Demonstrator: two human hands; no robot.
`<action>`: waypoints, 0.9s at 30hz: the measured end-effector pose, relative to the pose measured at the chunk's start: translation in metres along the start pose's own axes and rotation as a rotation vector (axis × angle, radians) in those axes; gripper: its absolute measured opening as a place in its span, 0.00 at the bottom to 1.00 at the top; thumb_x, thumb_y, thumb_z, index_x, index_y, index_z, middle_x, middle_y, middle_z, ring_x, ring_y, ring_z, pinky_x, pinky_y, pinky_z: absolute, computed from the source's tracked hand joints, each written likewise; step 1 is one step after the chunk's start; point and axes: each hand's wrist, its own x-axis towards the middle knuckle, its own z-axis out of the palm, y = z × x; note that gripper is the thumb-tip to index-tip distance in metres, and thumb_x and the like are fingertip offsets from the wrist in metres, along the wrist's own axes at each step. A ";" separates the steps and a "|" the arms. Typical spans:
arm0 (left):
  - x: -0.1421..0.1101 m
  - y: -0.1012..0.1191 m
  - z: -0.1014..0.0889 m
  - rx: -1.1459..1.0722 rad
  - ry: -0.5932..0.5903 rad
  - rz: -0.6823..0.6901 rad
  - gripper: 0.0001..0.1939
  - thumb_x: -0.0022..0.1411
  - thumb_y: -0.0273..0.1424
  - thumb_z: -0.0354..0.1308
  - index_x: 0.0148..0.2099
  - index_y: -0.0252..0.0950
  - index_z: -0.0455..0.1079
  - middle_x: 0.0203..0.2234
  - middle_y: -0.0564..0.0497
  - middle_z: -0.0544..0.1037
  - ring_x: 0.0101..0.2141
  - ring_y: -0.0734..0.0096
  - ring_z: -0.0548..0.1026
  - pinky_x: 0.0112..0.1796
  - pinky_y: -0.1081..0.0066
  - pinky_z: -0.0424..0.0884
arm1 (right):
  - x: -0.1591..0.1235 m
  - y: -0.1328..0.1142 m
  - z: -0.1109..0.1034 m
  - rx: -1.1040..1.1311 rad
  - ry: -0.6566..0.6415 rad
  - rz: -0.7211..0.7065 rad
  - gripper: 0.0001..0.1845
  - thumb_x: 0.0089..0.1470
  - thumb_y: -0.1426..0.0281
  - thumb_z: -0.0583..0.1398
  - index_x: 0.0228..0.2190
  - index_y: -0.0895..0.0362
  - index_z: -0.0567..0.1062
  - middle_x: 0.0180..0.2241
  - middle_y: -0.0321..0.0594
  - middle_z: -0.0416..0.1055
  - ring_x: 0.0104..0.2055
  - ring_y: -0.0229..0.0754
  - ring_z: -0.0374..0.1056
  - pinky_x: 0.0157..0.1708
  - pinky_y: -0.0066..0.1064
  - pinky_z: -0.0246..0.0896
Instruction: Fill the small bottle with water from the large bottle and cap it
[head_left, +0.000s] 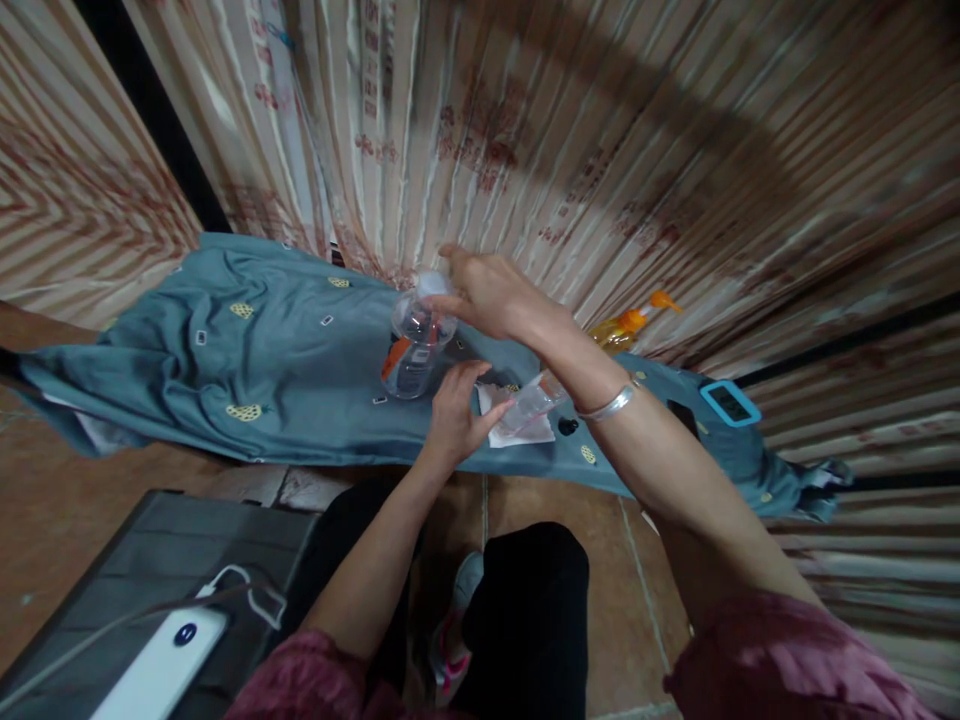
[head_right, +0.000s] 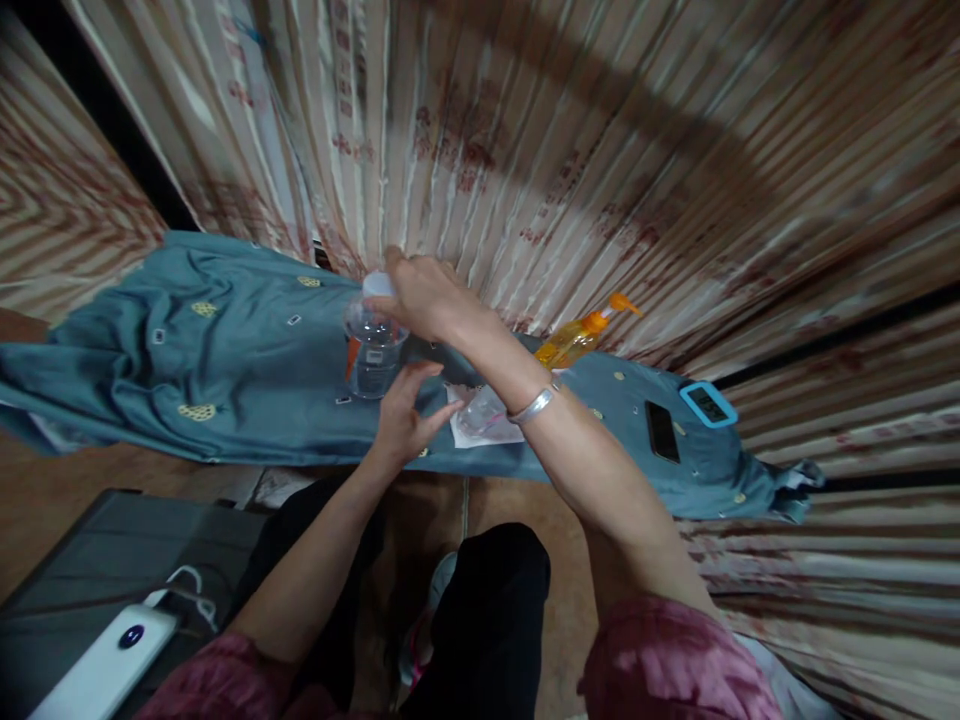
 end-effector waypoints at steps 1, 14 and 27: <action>-0.004 -0.001 0.006 -0.025 -0.034 -0.039 0.27 0.54 0.39 0.65 0.52 0.36 0.63 0.47 0.42 0.74 0.49 0.58 0.72 0.51 0.57 0.69 | -0.009 0.006 -0.005 0.006 0.027 0.023 0.32 0.60 0.57 0.55 0.58 0.65 0.59 0.45 0.52 0.73 0.49 0.51 0.68 0.43 0.35 0.58; -0.015 0.009 0.072 -0.234 -0.369 -0.418 0.53 0.42 0.30 0.71 0.66 0.35 0.46 0.61 0.35 0.61 0.61 0.50 0.62 0.60 0.51 0.58 | -0.175 0.097 0.020 0.238 0.208 0.432 0.26 0.57 0.56 0.56 0.52 0.58 0.68 0.44 0.45 0.75 0.39 0.44 0.74 0.40 0.34 0.67; -0.008 -0.004 0.082 -0.163 -0.355 -0.427 0.28 0.49 0.27 0.65 0.53 0.36 0.64 0.47 0.46 0.76 0.47 0.57 0.74 0.49 0.60 0.70 | -0.216 0.137 0.166 0.219 -0.144 0.682 0.21 0.58 0.60 0.58 0.50 0.57 0.68 0.48 0.43 0.68 0.46 0.42 0.68 0.45 0.40 0.67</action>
